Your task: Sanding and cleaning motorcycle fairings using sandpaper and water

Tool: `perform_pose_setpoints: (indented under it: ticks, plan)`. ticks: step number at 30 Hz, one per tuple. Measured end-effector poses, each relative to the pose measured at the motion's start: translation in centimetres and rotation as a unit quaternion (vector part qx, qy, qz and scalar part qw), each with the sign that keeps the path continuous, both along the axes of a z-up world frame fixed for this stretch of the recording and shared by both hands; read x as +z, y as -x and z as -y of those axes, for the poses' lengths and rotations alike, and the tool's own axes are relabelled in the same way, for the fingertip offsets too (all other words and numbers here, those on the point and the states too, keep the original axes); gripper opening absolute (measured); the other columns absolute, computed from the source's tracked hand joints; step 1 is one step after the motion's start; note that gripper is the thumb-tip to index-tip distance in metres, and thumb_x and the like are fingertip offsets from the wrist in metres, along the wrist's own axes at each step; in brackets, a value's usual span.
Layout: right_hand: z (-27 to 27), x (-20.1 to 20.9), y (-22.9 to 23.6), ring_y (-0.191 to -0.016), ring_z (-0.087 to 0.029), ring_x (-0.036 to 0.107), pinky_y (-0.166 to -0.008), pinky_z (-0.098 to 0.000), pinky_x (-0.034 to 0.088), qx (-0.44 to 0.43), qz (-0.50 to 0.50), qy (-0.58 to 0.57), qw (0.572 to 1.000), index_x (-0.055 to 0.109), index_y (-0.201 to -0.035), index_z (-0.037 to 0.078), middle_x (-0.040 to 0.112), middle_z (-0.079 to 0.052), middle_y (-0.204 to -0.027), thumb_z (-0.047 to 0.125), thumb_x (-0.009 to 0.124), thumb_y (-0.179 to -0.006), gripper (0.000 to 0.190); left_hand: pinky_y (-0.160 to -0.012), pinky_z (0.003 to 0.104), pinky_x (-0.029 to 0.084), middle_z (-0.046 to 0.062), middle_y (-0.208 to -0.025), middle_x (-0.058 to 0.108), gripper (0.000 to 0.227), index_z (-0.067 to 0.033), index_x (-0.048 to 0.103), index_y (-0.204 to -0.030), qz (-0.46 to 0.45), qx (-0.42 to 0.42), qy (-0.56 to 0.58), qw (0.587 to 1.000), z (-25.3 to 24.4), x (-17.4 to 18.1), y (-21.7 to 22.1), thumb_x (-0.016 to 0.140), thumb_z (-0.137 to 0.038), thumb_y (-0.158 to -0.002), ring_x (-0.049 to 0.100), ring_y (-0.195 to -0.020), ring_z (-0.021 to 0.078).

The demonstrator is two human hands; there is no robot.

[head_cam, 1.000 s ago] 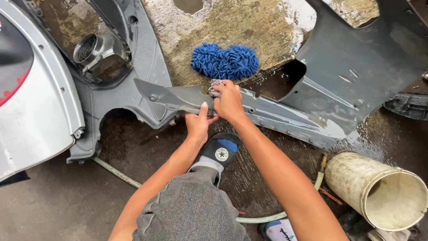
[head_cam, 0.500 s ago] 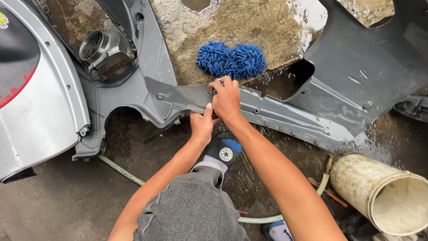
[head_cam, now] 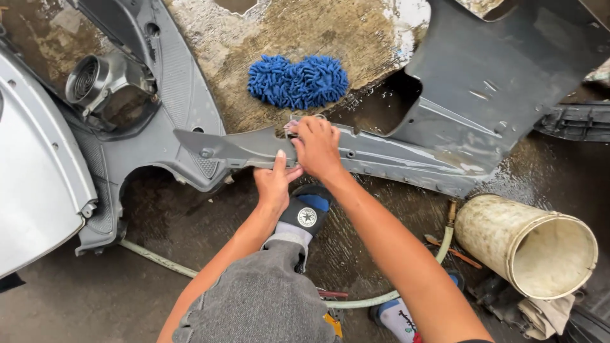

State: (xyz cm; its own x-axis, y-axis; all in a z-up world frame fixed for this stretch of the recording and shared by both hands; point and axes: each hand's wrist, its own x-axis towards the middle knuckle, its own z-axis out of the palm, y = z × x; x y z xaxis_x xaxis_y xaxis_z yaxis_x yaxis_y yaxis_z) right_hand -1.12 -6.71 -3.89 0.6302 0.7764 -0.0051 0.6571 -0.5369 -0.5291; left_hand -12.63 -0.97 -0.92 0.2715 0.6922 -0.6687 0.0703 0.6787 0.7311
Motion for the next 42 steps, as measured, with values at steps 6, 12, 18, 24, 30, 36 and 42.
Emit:
perform_pose_setpoints:
  ticks: [6,12,18,24,30,36,42]
  plan:
    - [3.7,1.2,-2.1,-0.121,-0.034,0.046,-0.099,-0.0533,0.033,0.010,-0.099,0.054,0.994,0.053,-0.127,0.017,0.047,-0.007,-0.133,0.035,0.075,-0.092,0.045,-0.069,0.057,0.067,0.035,-0.099,0.061,0.045,0.0203,0.046,-0.125,0.009,0.010,0.017,1.000,-0.9,-3.1,0.5,0.064,-0.012,-0.099,0.072,-0.077,0.0508]
    - [4.7,3.4,-1.9,-0.135,-0.033,0.048,-0.111,-0.0545,0.032,0.003,-0.115,0.021,0.993,0.056,-0.136,0.011,0.053,-0.014,-0.142,0.023,0.065,-0.100,0.039,-0.071,0.058,0.066,0.039,-0.105,0.061,0.049,0.0212,0.044,-0.129,0.011,-0.008,0.019,1.000,-1.3,-1.7,0.0,0.064,-0.014,-0.100,0.071,-0.081,0.0525]
    - [-0.5,0.7,0.8,-0.134,-0.029,0.054,-0.108,-0.0424,0.042,0.056,0.038,-0.067,0.995,0.068,-0.127,0.017,0.063,-0.003,-0.141,0.016,0.058,-0.098,0.031,-0.070,0.061,0.064,0.034,-0.113,0.057,0.053,0.0172,0.037,-0.138,-0.008,-0.024,-0.014,1.000,-1.3,-1.7,-0.3,0.062,-0.012,-0.101,0.072,-0.080,0.0521]
    - [0.9,1.8,1.4,-0.132,-0.035,0.058,-0.111,-0.0432,0.043,0.081,0.039,-0.160,0.983,0.070,-0.131,0.008,0.068,-0.011,-0.137,0.008,0.059,-0.097,0.035,-0.068,0.064,0.062,0.035,-0.116,0.059,0.051,0.0104,0.043,-0.140,0.007,0.001,0.000,1.000,-1.0,-1.8,-0.7,0.064,-0.014,-0.100,0.071,-0.079,0.0547]
    - [4.7,6.9,-0.3,-0.140,-0.040,0.048,-0.118,-0.0511,0.039,0.153,-0.168,-0.142,0.963,0.051,-0.151,0.008,0.053,-0.018,-0.152,0.007,0.065,-0.088,0.065,-0.089,0.070,0.053,0.038,-0.148,0.043,0.063,0.0108,0.033,-0.150,0.022,-0.104,0.064,0.992,-2.5,5.8,-0.9,0.057,-0.026,-0.105,0.061,-0.115,0.0569]
    - [6.4,4.0,-0.5,-0.142,-0.044,0.041,-0.109,-0.0564,0.037,0.102,-0.104,-0.030,0.989,0.057,-0.147,0.040,0.040,-0.012,-0.161,0.030,0.068,-0.093,0.056,-0.111,0.059,0.035,0.013,-0.149,0.038,0.071,-0.0026,0.031,-0.157,-0.024,0.010,-0.144,0.989,-7.8,7.5,1.2,0.059,-0.043,-0.105,0.035,-0.131,0.0205]
    - [4.5,2.6,-0.8,-0.119,-0.030,0.064,-0.104,-0.0440,0.047,0.123,-0.136,-0.087,0.979,0.075,-0.125,0.029,0.068,-0.005,-0.124,0.016,0.073,-0.090,0.038,-0.087,0.045,0.061,0.025,-0.119,0.072,0.055,0.0044,0.068,-0.117,0.102,-0.039,-0.229,0.967,-14.0,10.5,0.6,0.045,-0.045,-0.109,0.073,-0.105,0.0314]
